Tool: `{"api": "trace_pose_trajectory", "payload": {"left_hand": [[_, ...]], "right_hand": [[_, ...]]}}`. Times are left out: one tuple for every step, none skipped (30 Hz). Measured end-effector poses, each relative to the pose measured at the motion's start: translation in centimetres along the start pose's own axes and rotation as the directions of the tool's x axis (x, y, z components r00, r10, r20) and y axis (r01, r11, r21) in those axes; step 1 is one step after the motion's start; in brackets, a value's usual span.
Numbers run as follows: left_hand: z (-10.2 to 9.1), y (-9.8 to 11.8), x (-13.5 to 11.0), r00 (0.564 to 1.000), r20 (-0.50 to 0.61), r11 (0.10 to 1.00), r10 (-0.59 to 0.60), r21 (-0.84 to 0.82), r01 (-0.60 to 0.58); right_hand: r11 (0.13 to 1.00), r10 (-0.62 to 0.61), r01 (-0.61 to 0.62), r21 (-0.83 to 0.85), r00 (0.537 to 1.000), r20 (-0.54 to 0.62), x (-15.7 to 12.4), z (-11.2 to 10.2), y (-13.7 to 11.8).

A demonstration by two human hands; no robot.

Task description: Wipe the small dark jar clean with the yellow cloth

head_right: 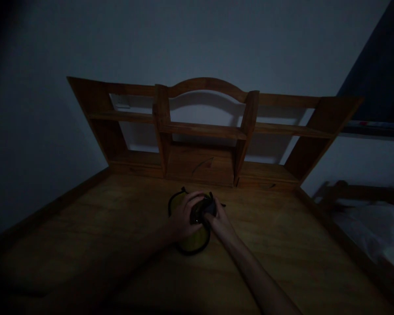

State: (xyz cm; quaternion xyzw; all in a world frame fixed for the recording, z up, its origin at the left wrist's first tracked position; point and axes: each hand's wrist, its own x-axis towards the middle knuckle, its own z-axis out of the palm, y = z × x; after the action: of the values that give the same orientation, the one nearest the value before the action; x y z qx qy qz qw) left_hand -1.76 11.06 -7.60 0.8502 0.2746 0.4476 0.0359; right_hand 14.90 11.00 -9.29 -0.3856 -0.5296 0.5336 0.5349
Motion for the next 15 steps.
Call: {"api": "trace_pose_trajectory", "payload": {"left_hand": [[0.1,0.0,-0.1,1.000,0.024,1.000,0.012,0.007,-0.012],[0.1,-0.1,-0.1,0.999,0.041,0.999,0.033,0.015,-0.033],[0.2,-0.2,-0.2,0.997,0.046,0.998,0.055,0.021,-0.056],[0.3,-0.3,-0.3,0.997,0.039,0.997,0.073,0.022,-0.073],[0.3,-0.5,-0.3,0.996,0.028,0.996,0.084,0.021,-0.084],[0.4,-0.6,-0.4,0.996,0.016,0.996,0.088,0.018,-0.089],[0.4,-0.7,-0.4,0.996,0.014,0.996,0.086,0.012,-0.086],[0.4,-0.8,-0.4,0.997,0.019,0.997,0.080,0.006,-0.080],[0.4,-0.9,-0.4,0.997,0.026,0.997,0.078,-0.002,-0.078],[0.4,-0.9,-0.4,0.996,0.032,0.997,0.080,-0.009,-0.080],[0.4,-0.8,-0.3,0.996,0.032,0.996,0.084,-0.018,-0.083],[0.4,-0.8,-0.3,0.996,0.028,0.996,0.080,-0.028,-0.079],[0.4,-0.6,-0.2,0.997,0.020,0.997,0.068,-0.043,-0.067],[0.5,-0.5,-0.2,0.999,0.006,0.997,0.047,-0.063,-0.046],[0.6,-0.4,-0.1,1.000,-0.006,0.996,0.019,-0.091,-0.020]], "right_hand": [[0.999,-0.033,0.033,-0.014,0.999,0.000,0.0,0.0,0.0],[0.996,-0.075,0.075,-0.055,0.997,0.000,-0.1,0.0,-0.1],[0.986,-0.119,0.119,-0.116,0.993,0.003,-0.1,0.1,-0.2],[0.970,-0.158,0.156,-0.188,0.987,0.006,-0.2,0.2,-0.4],[0.950,-0.183,0.179,-0.257,0.983,0.009,-0.2,0.2,-0.6],[0.929,-0.195,0.188,-0.318,0.981,0.009,-0.3,0.3,-0.9],[0.909,-0.201,0.189,-0.370,0.980,0.007,-0.4,0.3,-1.1],[0.891,-0.206,0.189,-0.412,0.979,0.004,-0.5,0.4,-1.4],[0.874,-0.210,0.187,-0.448,0.978,-0.002,-0.6,0.3,-1.6],[0.855,-0.215,0.183,-0.485,0.977,-0.010,-0.7,0.3,-1.8],[0.831,-0.220,0.177,-0.528,0.975,-0.020,-0.8,0.2,-1.9],[0.801,-0.226,0.168,-0.575,0.974,-0.031,-0.9,0.1,-2.0],[0.770,-0.230,0.159,-0.618,0.972,-0.037,-1.0,0.0,-2.2],[0.742,-0.232,0.154,-0.653,0.972,-0.034,-1.0,-0.1,-2.3],[0.718,-0.233,0.154,-0.679,0.972,-0.025,-1.1,-0.3,-2.4]]}}
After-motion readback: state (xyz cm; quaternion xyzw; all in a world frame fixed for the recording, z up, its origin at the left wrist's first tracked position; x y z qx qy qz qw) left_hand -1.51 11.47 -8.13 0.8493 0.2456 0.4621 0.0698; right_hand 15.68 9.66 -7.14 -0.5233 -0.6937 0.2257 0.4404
